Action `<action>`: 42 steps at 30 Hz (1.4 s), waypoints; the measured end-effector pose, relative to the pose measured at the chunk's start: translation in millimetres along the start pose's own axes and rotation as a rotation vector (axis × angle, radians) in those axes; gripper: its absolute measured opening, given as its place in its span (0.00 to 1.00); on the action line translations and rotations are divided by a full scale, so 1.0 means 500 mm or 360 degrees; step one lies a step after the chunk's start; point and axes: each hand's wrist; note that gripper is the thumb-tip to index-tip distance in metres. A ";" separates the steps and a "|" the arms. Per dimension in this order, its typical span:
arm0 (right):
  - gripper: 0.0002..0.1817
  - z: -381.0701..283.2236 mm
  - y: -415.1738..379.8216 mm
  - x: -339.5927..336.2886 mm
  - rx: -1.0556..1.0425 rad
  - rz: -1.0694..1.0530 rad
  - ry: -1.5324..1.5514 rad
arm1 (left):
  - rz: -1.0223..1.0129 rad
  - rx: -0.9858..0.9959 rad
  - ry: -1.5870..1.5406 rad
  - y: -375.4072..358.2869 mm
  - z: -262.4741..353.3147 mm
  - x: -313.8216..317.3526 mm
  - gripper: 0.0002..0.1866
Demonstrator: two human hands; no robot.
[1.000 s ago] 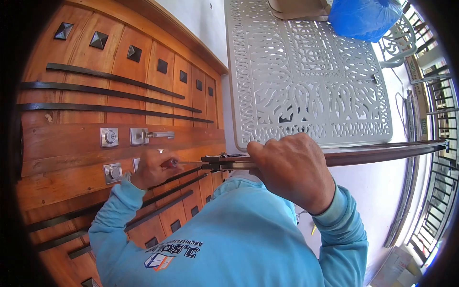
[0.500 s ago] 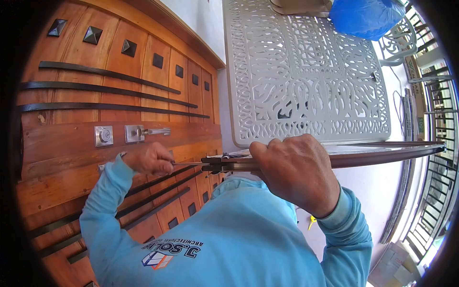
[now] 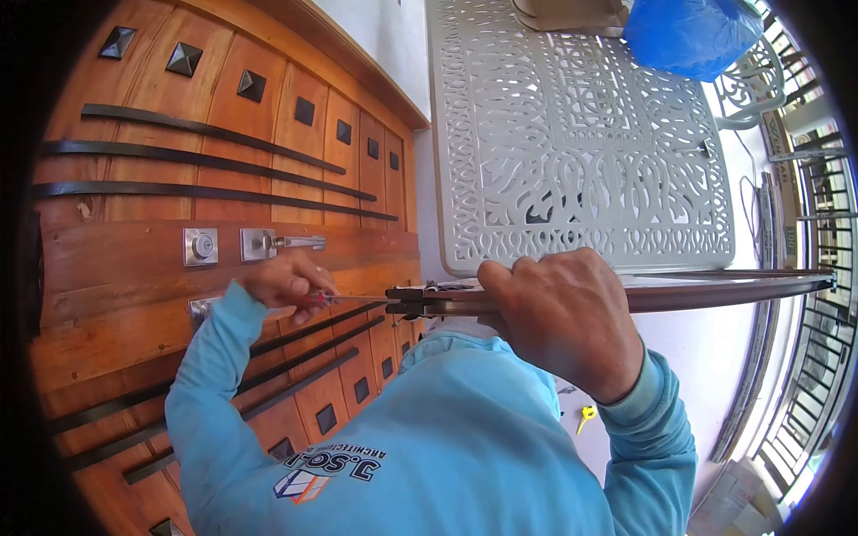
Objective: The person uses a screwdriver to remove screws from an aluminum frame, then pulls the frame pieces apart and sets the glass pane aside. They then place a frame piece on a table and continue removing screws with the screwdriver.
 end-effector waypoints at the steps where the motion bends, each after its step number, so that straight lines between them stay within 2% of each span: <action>1: 0.09 0.000 0.002 0.000 -0.0002 -0.0009 -0.0010 | -0.0086 -0.0143 -0.0041 0.012 0.011 0.004 0.29; 3: 0.09 0.001 0.003 0.000 0.0011 -0.0038 -0.0031 | -0.0311 -0.0415 -0.0070 0.027 0.009 0.002 0.27; 6: 0.10 0.000 0.004 0.001 0.0040 -0.0096 -0.0024 | -0.0279 -0.0586 0.0086 0.020 0.016 -0.009 0.24; 9: 0.10 -0.001 0.006 0.000 0.0036 -0.0116 -0.0047 | 0.0096 0.0155 0.1264 0.014 0.010 0.001 0.22; 12: 0.11 -0.001 0.005 0.002 0.0021 -0.0082 -0.0064 | 0.0828 0.0713 0.2321 0.012 -0.003 0.066 0.20; 15: 0.12 -0.003 0.006 -0.001 0.0025 -0.0091 -0.0060 | 0.1319 0.0748 0.2566 0.008 -0.048 0.113 0.20; 18: 0.13 -0.006 0.008 -0.003 0.0055 -0.0129 -0.0076 | 0.1191 0.0840 0.2118 0.012 -0.042 0.111 0.18; 21: 0.13 -0.008 0.006 -0.006 0.0074 -0.0127 -0.0033 | 0.0390 0.0754 0.1177 -0.013 -0.021 0.048 0.27; 24: 0.17 -0.007 0.003 0.003 0.0106 -0.0058 -0.0030 | 0.0029 0.0083 -0.0066 -0.010 -0.030 -0.004 0.35; 25: 0.16 -0.008 0.004 0.000 0.0094 -0.0064 -0.0037 | -0.0127 0.0046 -0.0179 0.005 -0.034 -0.001 0.31; 28: 0.13 -0.009 0.005 -0.005 0.0080 -0.0084 -0.0047 | -0.0367 -0.0400 -0.0212 0.021 -0.013 -0.011 0.30; 31: 0.12 -0.009 0.006 -0.001 0.0090 -0.0096 -0.0071 | -0.0337 -0.0404 0.0049 0.015 -0.020 -0.013 0.29; 34: 0.12 -0.007 0.006 0.002 0.0112 -0.0107 -0.0091 | 0.0297 0.0442 0.1068 0.008 -0.045 0.022 0.24; 37: 0.12 -0.006 0.007 0.003 0.0088 -0.0068 -0.0058 | 0.0815 0.0773 0.2500 -0.006 -0.012 0.071 0.17; 42: 0.13 -0.007 0.005 -0.003 0.0048 -0.0048 -0.0031 | 0.0748 0.0725 0.1778 0.003 -0.016 0.077 0.18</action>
Point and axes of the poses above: each hand's wrist, its own y-axis towards the middle knuckle, its own x-axis out of the palm, z = x × y, and after that the axes turned 3 degrees about y, right-handed
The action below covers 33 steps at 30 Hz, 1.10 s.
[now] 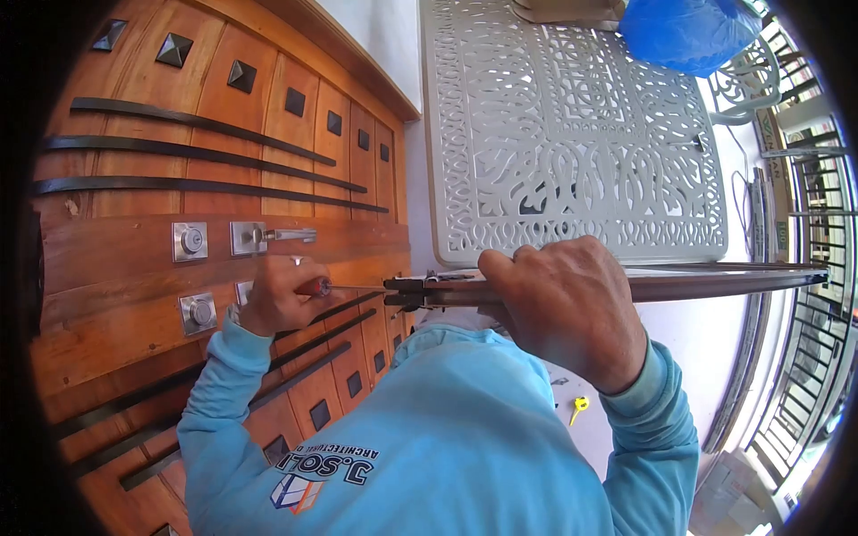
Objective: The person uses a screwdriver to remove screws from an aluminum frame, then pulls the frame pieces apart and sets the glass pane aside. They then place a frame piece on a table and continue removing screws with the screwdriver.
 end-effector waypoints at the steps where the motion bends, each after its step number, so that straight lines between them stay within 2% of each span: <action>1: 0.13 0.000 -0.001 -0.001 0.0011 -0.0009 0.0001 | 0.0005 -0.0033 -0.0139 0.004 -0.005 0.002 0.18; 4: 0.13 0.001 -0.001 0.003 0.0005 -0.0013 0.0008 | -0.0485 -0.0498 -0.1458 -0.010 -0.068 -0.023 0.23; 5: 0.13 0.001 -0.002 0.005 -0.0004 0.0005 0.0008 | -0.0606 -0.0646 -0.1841 -0.019 -0.096 -0.012 0.29; 8: 0.13 0.002 -0.004 0.003 -0.0016 0.0036 0.0008 | -0.0878 -0.0871 -0.2220 0.002 -0.070 0.001 0.30; 9: 0.13 0.001 -0.005 0.002 -0.0016 0.0037 0.0009 | -0.0924 -0.0820 -0.2292 0.001 -0.068 0.011 0.31; 12: 0.16 0.001 -0.005 0.007 0.0035 0.0019 0.0045 | -0.1537 -0.0905 -0.1672 0.030 -0.095 -0.019 0.26; 15: 0.11 0.005 -0.005 0.006 -0.0046 0.0049 0.0042 | -0.1116 -0.0813 -0.1337 0.021 -0.052 -0.035 0.16; 18: 0.11 0.008 -0.004 0.009 -0.0045 0.0051 0.0024 | -0.0193 -0.0063 0.0089 0.004 0.003 -0.011 0.14; 19: 0.11 0.007 -0.005 0.009 -0.0036 0.0041 0.0034 | 0.0162 -0.0038 0.0467 -0.001 0.021 0.010 0.12; 22: 0.12 0.006 -0.004 0.007 -0.0030 0.0011 0.0041 | 0.0398 0.0069 0.0879 -0.018 0.028 0.046 0.11; 25: 0.12 0.006 -0.006 0.008 -0.0008 -0.0009 0.0036 | -0.0006 -0.0403 0.0092 -0.012 0.051 0.011 0.13; 28: 0.12 0.008 -0.003 0.007 -0.0038 0.0014 0.0044 | -0.0313 -0.0167 -0.0910 -0.003 -0.015 -0.036 0.21; 29: 0.13 0.006 -0.005 0.004 -0.0039 0.0020 0.0035 | -0.0487 -0.0413 -0.1342 -0.009 -0.050 -0.039 0.27; 32: 0.13 0.005 -0.005 0.002 -0.0037 0.0037 0.0054 | -0.0570 -0.0926 -0.2141 -0.011 -0.084 -0.006 0.26; 33: 0.13 0.007 -0.006 0.002 -0.0030 0.0039 0.0069 | -0.0781 -0.0853 -0.2193 -0.005 -0.084 0.003 0.28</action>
Point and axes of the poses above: each hand's wrist, its own y-axis towards the middle knuckle, its own x-axis out of the palm, z = x × y, and after that the axes turned 3 degrees about y, right-handed
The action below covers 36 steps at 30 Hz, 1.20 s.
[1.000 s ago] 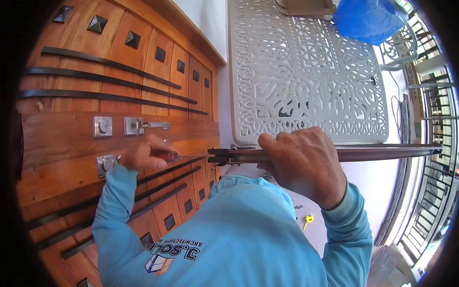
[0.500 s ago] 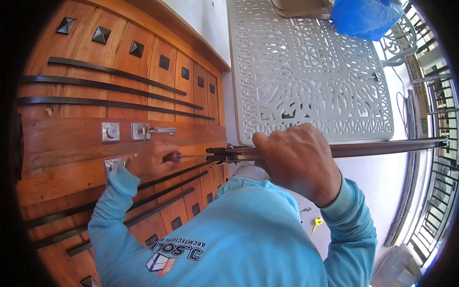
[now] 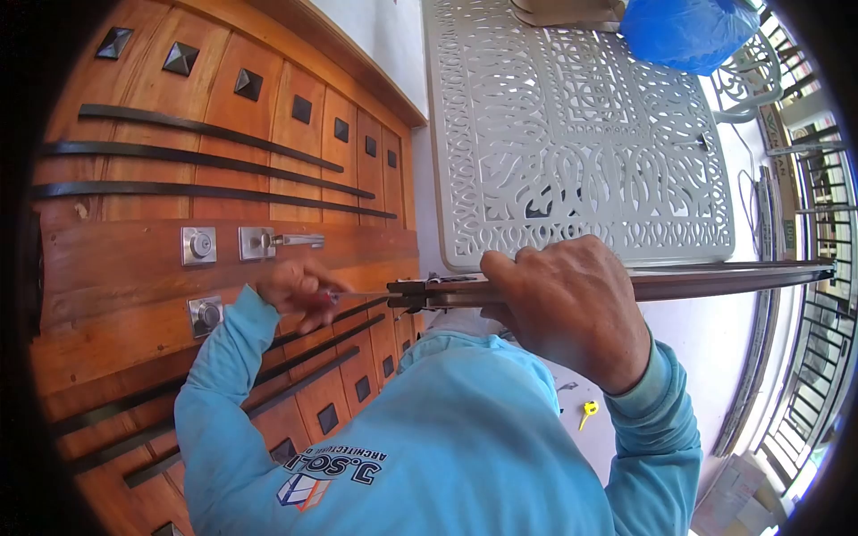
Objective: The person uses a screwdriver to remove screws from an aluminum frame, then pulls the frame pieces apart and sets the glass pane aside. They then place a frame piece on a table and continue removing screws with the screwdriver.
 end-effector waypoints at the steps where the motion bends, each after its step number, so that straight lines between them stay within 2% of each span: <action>1: 0.13 0.000 0.001 0.001 0.0013 0.0000 -0.0014 | -0.0093 -0.0141 0.0087 0.003 0.009 -0.005 0.28; 4: 0.12 -0.003 0.003 0.002 0.0038 -0.0021 -0.0049 | -0.0284 -0.0518 0.0368 0.001 0.043 -0.025 0.28; 7: 0.11 -0.005 0.007 0.001 0.0041 -0.0052 -0.0081 | 0.0107 0.0110 0.1093 -0.012 0.025 -0.001 0.21; 10: 0.11 -0.003 0.007 0.004 0.0074 -0.0063 -0.0084 | 0.0862 0.0782 0.2367 -0.005 0.034 0.083 0.15; 13: 0.11 -0.003 0.008 0.001 0.0048 -0.0031 -0.0078 | 0.1422 0.1066 0.2613 0.011 -0.031 0.125 0.19; 16: 0.13 -0.009 0.007 -0.004 0.0049 -0.0026 -0.0093 | 0.1328 0.0946 0.2483 0.005 -0.020 0.119 0.22; 19: 0.16 -0.010 0.007 -0.001 0.0037 0.0007 -0.0107 | 0.1122 0.1191 0.2039 -0.007 -0.010 0.105 0.19; 22: 0.18 -0.018 0.010 -0.001 0.0060 -0.0013 -0.0133 | 0.1309 0.1461 0.0495 -0.012 -0.049 0.098 0.12; 25: 0.18 -0.027 0.013 -0.004 0.0052 -0.0022 -0.0173 | 0.1369 0.1534 -0.0831 0.027 -0.112 0.093 0.16; 26: 0.19 -0.029 0.015 -0.004 0.0040 -0.0008 -0.0188 | 0.1358 0.1445 -0.1091 0.040 -0.115 0.114 0.17; 30: 0.19 -0.029 0.017 0.005 0.0026 -0.0016 -0.0236 | 0.1073 0.1741 -0.1746 0.048 -0.084 0.179 0.18; 33: 0.18 -0.040 0.018 0.010 0.0029 -0.0015 -0.0237 | 0.0797 0.2154 -0.1787 0.092 -0.110 0.149 0.18; 34: 0.18 -0.040 0.019 0.011 0.0016 -0.0024 -0.0244 | 0.1018 0.2048 -0.1961 0.089 -0.079 0.164 0.22; 36: 0.17 -0.036 0.017 0.016 0.0009 -0.0028 -0.0257 | 0.0765 0.2182 -0.1895 0.102 -0.087 0.136 0.23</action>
Point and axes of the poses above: each hand's wrist, its own y-axis towards the middle knuckle, its own x-axis out of the palm, z = x × y, and after that the axes turned 3 degrees about y, right-handed
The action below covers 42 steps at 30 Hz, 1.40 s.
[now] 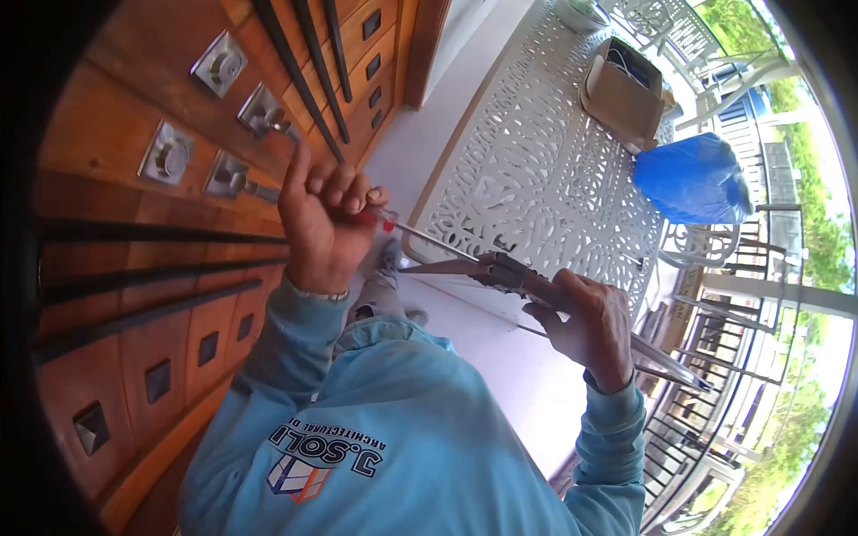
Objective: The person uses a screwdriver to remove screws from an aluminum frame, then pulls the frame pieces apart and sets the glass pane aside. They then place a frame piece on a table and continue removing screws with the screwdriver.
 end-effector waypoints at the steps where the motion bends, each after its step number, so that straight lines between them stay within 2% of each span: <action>1: 0.17 0.001 -0.001 0.003 -0.0016 0.0003 -0.0002 | -0.0117 -0.0021 -0.0055 0.011 -0.003 -0.011 0.24; 5: 0.16 0.014 -0.003 0.018 -0.0048 0.0031 0.0000 | -0.0869 -0.0075 -0.0496 0.053 -0.029 -0.064 0.27; 6: 0.16 0.015 -0.006 0.018 -0.0044 0.0028 0.0008 | -0.0831 -0.0011 -0.0413 0.049 -0.032 -0.071 0.24; 9: 0.15 0.002 0.000 0.007 -0.0082 -0.0047 -0.0150 | 0.0134 0.0073 -0.0102 -0.032 -0.012 -0.006 0.20; 10: 0.14 -0.003 0.002 0.005 -0.0111 -0.0043 -0.0176 | -0.0014 0.0098 -0.0154 -0.046 -0.010 -0.019 0.20; 13: 0.14 0.015 -0.005 0.016 -0.0096 0.0008 -0.0082 | 0.0233 0.0182 -0.0197 -0.062 -0.021 0.001 0.19; 16: 0.15 0.001 0.001 0.010 -0.0117 -0.0011 -0.0147 | 0.0111 0.0224 -0.0266 -0.035 -0.028 0.005 0.19; 19: 0.18 0.010 0.001 0.011 -0.0076 -0.0014 -0.0114 | -0.0121 0.0159 -0.0303 -0.013 -0.028 -0.014 0.22; 25: 0.18 0.008 0.009 0.008 -0.0109 -0.0081 -0.0109 | -0.1360 0.0073 -0.0736 0.070 -0.054 -0.078 0.25; 28: 0.18 0.006 0.007 0.006 -0.0084 -0.0092 -0.0064 | -0.0439 0.0282 -0.0133 0.014 -0.045 -0.030 0.23; 31: 0.17 0.014 0.007 0.005 -0.0014 -0.0154 -0.0033 | 0.0269 0.0090 0.0006 -0.048 -0.008 -0.003 0.17; 34: 0.17 0.014 0.004 0.001 0.0009 -0.0196 -0.0025 | 0.0504 0.0193 -0.0010 -0.067 -0.014 0.045 0.18; 37: 0.17 0.022 0.009 0.010 -0.0082 -0.0107 -0.0052 | -0.0276 0.0190 -0.0158 -0.032 -0.017 -0.019 0.19; 40: 0.18 0.022 0.010 0.005 -0.0064 -0.0140 -0.0063 | -0.1154 0.0013 -0.0363 0.051 -0.025 -0.079 0.21; 42: 0.18 0.014 0.013 0.001 -0.0051 -0.0136 -0.0060 | -0.1437 -0.0077 -0.0554 0.084 -0.041 -0.091 0.21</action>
Point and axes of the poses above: each hand's wrist, its own y-axis towards the middle knuckle, its own x-axis out of the palm, z = x × y, and after that the axes turned 3 degrees about y, right-handed
